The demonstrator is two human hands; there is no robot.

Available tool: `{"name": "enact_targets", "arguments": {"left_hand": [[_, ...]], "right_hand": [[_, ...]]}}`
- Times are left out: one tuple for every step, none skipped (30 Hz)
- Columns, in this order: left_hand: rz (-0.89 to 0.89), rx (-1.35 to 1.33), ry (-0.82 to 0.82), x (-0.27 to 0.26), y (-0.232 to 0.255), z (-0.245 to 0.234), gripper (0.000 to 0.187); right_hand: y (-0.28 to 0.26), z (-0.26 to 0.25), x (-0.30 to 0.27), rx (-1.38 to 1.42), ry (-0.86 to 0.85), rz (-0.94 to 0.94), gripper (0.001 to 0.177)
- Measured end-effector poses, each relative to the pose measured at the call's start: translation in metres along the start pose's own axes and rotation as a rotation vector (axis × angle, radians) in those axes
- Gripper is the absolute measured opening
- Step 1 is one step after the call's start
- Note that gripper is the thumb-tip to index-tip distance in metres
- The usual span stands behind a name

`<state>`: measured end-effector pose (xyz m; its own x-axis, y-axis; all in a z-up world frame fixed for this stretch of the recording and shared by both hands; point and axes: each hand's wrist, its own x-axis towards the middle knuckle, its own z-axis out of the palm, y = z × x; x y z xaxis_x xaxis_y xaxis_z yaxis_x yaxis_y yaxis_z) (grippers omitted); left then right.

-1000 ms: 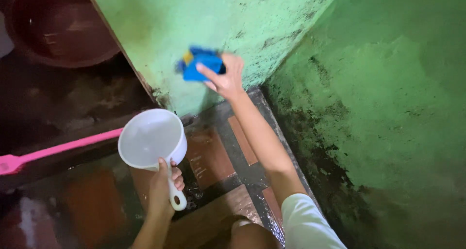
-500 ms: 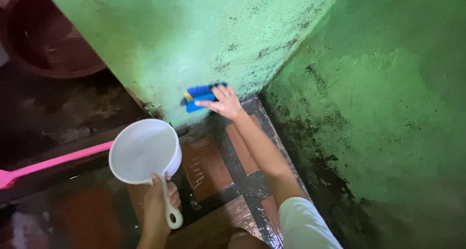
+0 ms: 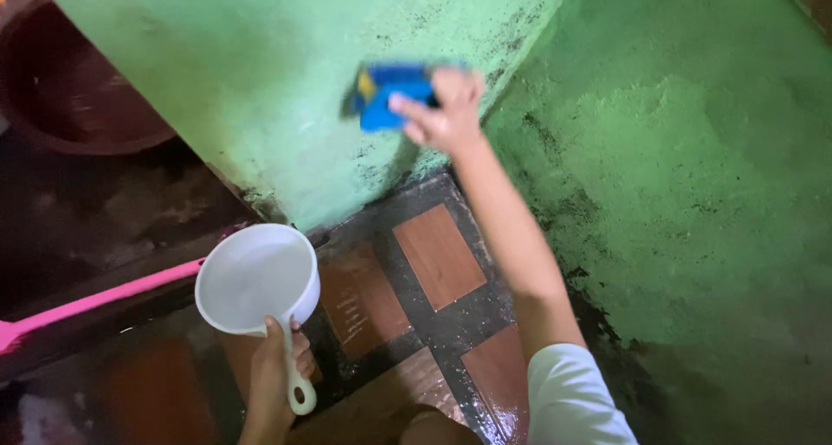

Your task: The person scrubs a green-painted wall corner with a blue scrub brush while holding a white plastic scoop. They repeatedly dip the brush into the scoop and scrub the same wall section, then rinse the scoop in a larger bucket and continue scrubbing.

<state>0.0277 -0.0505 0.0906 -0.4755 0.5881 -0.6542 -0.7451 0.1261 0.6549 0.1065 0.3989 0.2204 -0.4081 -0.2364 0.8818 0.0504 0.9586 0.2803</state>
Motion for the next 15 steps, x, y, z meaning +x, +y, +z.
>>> {"name": "enact_targets", "arguments": {"left_hand": [[-0.005,0.017,0.0,-0.002,0.004,0.004,0.049],[-0.01,0.034,0.001,-0.004,0.009,0.007,0.048],[-0.012,0.033,-0.001,-0.005,0.009,0.009,0.048],[-0.013,0.02,0.003,-0.004,0.009,0.011,0.049],[-0.013,0.007,0.011,-0.005,0.009,0.012,0.05],[-0.016,0.006,0.013,-0.004,0.009,0.013,0.05],[-0.029,0.011,0.023,-0.004,0.01,0.015,0.051],[-0.043,0.016,0.033,-0.004,0.011,0.017,0.053],[-0.041,0.015,0.036,0.001,0.005,0.014,0.053],[-0.012,-0.007,0.007,0.005,-0.001,0.01,0.052],[0.016,-0.026,-0.026,0.009,-0.006,0.007,0.051],[0.016,-0.025,-0.026,0.012,-0.007,0.007,0.051],[0.021,-0.001,-0.054,0.012,-0.009,0.005,0.052],[0.026,0.023,-0.082,0.011,-0.011,0.003,0.052],[0.024,0.021,-0.083,0.003,-0.006,0.011,0.052]], "right_hand": [[0.01,-0.007,0.017,-0.183,0.069,-0.03,0.037],[0.021,-0.013,0.033,-0.365,0.139,-0.061,0.05],[0.024,-0.021,0.047,-0.366,0.137,-0.063,0.05],[0.027,-0.027,0.06,-0.368,0.11,-0.052,0.052],[0.028,-0.033,0.073,-0.366,0.084,-0.038,0.057],[0.026,-0.021,0.064,-0.364,0.082,-0.037,0.057],[0.023,-0.009,0.055,-0.364,0.169,0.023,0.06],[0.021,0.003,0.046,-0.363,0.255,0.084,0.064],[0.011,0.016,0.035,-0.361,0.258,0.085,0.064],[0.001,0.03,0.025,0.297,0.32,0.257,0.032],[-0.01,0.041,0.014,0.956,0.355,0.412,0.026],[-0.011,0.049,-0.023,0.955,0.357,0.412,0.026],[-0.015,0.057,-0.06,0.423,0.268,0.271,0.018],[-0.02,0.064,-0.097,-0.105,0.167,0.123,0.042],[-0.03,0.062,-0.123,-0.105,0.164,0.122,0.042]]}}
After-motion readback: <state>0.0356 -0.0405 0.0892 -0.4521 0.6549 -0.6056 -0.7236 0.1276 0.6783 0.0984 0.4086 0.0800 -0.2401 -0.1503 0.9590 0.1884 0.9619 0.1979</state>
